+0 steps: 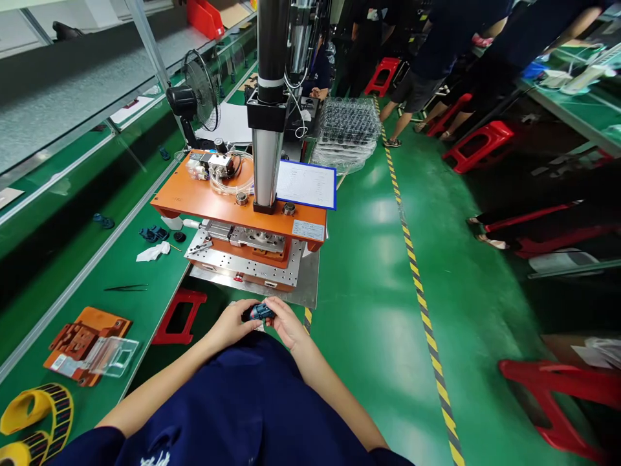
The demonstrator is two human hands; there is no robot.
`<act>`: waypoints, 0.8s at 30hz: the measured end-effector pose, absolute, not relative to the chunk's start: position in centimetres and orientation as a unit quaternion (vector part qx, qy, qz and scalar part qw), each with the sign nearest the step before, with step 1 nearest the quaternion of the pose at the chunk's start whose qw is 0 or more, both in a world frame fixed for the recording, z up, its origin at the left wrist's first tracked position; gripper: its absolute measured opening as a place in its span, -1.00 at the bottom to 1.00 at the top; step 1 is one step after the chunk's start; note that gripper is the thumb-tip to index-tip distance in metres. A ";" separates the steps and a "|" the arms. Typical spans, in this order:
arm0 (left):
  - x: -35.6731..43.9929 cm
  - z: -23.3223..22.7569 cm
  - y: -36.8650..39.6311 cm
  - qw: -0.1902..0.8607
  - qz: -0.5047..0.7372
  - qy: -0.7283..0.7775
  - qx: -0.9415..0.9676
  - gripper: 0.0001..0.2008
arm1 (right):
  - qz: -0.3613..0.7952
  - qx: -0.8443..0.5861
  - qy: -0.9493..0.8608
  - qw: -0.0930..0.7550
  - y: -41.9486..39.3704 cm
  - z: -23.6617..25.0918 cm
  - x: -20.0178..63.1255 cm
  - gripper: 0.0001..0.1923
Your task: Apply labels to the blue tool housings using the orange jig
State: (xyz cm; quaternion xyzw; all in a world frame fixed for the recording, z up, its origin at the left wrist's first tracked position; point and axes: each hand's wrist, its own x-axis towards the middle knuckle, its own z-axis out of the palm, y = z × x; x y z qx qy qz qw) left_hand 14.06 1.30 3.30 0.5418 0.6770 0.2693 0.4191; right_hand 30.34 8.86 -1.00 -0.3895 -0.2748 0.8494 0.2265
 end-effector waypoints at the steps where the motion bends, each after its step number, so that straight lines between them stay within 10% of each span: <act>1: 14.0 3.3 1.3 0.419 0.268 0.677 0.543 -0.53 | 0.849 -0.390 -0.275 0.226 8.9 -1.0 30.3 -0.55; 16: 12.0 2.9 0.9 0.426 0.280 0.678 0.529 -0.51 | 0.778 -0.385 -0.449 0.211 8.8 -1.4 29.0 -0.52; 24: 7.9 2.4 2.9 0.369 0.329 0.730 0.471 -0.45 | 0.476 -0.468 -0.683 0.297 17.6 -1.7 28.3 -0.59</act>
